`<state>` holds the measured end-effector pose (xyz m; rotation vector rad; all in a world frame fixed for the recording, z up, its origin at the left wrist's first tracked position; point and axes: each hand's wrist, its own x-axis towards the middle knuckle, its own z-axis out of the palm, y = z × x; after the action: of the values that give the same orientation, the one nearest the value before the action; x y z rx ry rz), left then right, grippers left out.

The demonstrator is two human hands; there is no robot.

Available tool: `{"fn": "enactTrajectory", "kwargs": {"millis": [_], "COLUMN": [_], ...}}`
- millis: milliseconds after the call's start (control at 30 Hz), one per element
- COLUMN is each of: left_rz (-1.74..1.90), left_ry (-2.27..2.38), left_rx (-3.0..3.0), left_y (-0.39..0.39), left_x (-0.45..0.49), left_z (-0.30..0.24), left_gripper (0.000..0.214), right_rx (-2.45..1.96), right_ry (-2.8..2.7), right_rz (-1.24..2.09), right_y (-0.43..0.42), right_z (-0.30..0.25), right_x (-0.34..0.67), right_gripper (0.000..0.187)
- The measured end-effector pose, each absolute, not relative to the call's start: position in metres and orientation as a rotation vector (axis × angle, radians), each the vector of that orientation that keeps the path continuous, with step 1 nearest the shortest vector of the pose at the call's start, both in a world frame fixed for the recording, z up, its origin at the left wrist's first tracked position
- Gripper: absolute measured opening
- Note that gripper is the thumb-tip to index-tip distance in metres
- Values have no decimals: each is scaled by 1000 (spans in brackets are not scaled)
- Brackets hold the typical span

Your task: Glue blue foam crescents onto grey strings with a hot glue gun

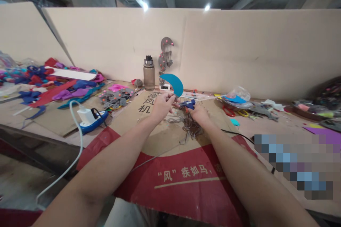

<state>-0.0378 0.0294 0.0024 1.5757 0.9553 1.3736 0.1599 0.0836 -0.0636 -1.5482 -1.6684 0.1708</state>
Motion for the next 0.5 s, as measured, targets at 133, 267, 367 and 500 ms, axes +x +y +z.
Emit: {"fn": "enactTrajectory", "kwargs": {"millis": [133, 267, 367, 500], "left_rz": [1481, 1714, 1793, 1753], "left_ry": [1009, 1140, 1197, 1237], "left_rx": [1676, 1940, 2042, 2058], "left_y": [35, 38, 39, 38], "left_x": [-40, -44, -47, -48], "left_z": [-2, -3, -3, -2], "left_gripper": [13, 10, 12, 14], "right_rx": [-1589, -1019, -765, -797], "right_ry": [-1473, -1467, -1367, -1265], "right_rz": [103, 566, 971, 1106], "right_y": [67, 46, 30, 17], "right_z": [-43, -18, -8, -3], "right_x": [143, 111, 86, 73], "right_gripper": [25, 31, 43, 44]}}
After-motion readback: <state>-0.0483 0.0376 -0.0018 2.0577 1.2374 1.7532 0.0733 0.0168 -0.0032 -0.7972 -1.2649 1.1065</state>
